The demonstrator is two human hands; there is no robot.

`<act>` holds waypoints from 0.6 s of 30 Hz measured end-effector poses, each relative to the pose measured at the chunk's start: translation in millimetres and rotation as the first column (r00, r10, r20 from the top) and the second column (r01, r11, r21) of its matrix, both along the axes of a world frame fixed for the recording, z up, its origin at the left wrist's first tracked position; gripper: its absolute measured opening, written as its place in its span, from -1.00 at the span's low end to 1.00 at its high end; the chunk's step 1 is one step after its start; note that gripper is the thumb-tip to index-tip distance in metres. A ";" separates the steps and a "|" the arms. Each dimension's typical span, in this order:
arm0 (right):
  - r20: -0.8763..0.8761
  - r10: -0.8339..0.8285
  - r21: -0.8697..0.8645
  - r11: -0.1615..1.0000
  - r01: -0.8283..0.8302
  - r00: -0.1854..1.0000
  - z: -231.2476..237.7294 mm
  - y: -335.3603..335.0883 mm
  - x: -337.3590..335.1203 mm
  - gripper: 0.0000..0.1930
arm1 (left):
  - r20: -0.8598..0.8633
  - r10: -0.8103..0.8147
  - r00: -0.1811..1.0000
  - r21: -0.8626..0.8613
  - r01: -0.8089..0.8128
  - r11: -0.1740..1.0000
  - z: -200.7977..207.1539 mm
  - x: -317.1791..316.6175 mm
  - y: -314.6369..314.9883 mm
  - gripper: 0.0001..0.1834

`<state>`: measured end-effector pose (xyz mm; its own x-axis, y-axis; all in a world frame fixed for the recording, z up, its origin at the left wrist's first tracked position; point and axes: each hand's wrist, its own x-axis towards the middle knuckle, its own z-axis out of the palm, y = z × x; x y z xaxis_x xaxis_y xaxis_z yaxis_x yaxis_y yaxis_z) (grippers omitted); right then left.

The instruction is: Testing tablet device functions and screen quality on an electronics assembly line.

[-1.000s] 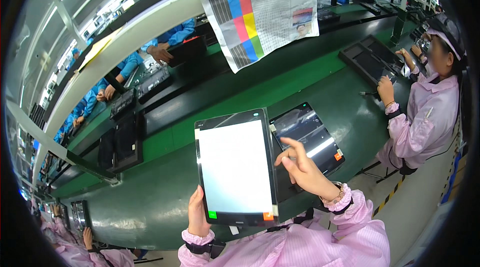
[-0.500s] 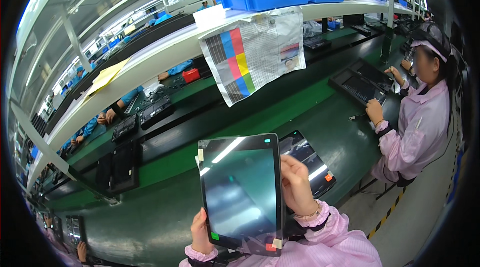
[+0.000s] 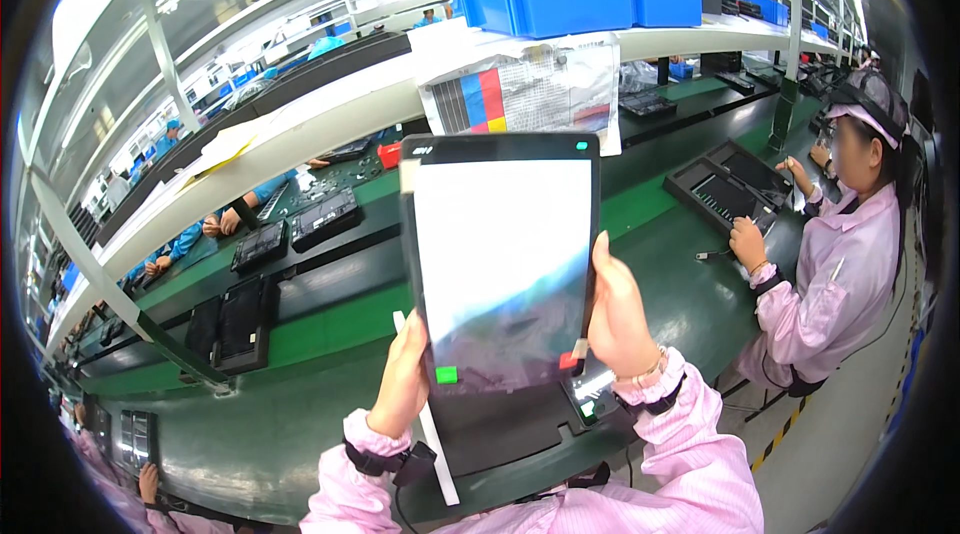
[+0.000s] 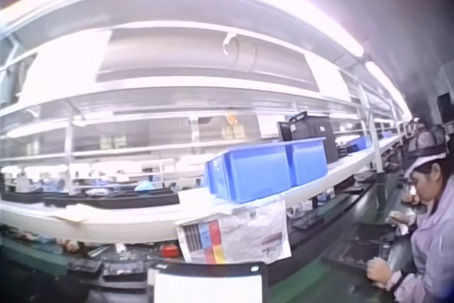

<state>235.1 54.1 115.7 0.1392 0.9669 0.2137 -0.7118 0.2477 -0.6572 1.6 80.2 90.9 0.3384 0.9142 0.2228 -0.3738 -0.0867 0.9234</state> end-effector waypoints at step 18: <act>0.044 -0.036 0.101 0.994 0.031 0.998 -12.4 128.1 54.1 -0.58 | -0.629 0.325 0.706 0.449 -0.011 0.893 -6.2 43.7 72.8 -0.60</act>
